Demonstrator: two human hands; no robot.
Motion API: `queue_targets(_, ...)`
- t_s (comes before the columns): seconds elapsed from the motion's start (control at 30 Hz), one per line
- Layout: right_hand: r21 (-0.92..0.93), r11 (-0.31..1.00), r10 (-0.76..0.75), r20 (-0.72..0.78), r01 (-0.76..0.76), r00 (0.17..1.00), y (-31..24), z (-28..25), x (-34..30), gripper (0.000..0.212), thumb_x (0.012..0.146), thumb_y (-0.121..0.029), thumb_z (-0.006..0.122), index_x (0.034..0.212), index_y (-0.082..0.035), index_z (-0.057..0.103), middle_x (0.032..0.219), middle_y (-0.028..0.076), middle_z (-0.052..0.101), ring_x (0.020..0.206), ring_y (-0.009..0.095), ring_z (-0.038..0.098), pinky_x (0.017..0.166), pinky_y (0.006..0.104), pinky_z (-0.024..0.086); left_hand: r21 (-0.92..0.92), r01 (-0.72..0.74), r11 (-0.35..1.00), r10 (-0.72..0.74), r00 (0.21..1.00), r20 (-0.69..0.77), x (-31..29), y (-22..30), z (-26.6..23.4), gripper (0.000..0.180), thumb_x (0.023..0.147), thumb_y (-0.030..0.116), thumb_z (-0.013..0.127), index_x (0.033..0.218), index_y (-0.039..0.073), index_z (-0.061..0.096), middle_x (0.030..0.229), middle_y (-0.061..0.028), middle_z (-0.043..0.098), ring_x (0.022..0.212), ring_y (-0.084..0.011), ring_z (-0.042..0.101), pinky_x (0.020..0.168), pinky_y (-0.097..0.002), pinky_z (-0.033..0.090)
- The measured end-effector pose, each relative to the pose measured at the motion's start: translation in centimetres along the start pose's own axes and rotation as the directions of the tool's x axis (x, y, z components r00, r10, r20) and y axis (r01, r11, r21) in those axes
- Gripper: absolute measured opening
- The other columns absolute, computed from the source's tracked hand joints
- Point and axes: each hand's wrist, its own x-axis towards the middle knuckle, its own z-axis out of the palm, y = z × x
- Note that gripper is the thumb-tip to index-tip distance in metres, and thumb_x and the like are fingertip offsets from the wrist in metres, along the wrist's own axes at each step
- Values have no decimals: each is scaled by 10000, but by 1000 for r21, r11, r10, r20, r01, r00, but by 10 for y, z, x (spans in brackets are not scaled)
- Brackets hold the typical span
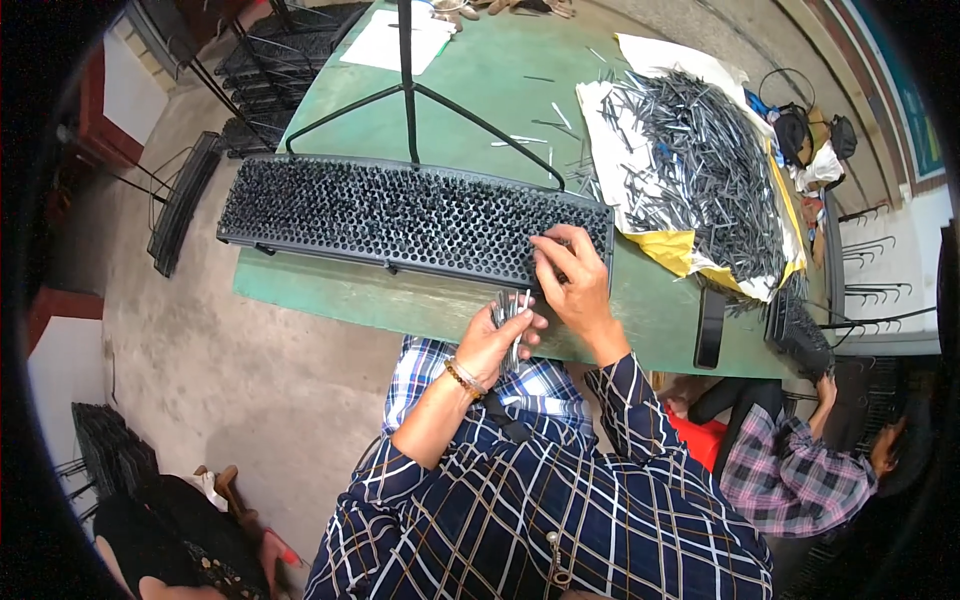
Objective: Inserting small metal pins into a black honeycomb grid tray.
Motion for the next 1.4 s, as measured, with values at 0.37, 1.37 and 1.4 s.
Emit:
queue_targets(0.37,-88,984,-129,234,154,964,10,-3,21,170,719,-79,709,876,-52,648,912,73,562,764,246,578,664,354,463,13,-16,1000,17,1000,-8,-1,-2,0,201,900,114,578,1078,48,512,903,-93,643,697,-115,587,523,-226,470)
queue_targets(1.37,587,680,476,103,-439,874,0,-5,12,142,872,-49,596,1001,3,628,869,43,678,593,23,527,490,164,422,-33,-43,999,33,966,-257,1,3,0,165,892,182,598,1022,84,573,827,-48,614,573,-71,453,431,-196,361)
queue_targets(1.4,541,730,449,80,-417,890,2,0,10,143,877,-46,590,1008,1,626,865,35,675,605,20,534,495,163,428,-32,-43,999,33,966,-257,0,2,0,165,892,182,598,1022,84,573,827,-48,614,573,-71,453,431,-196,361)
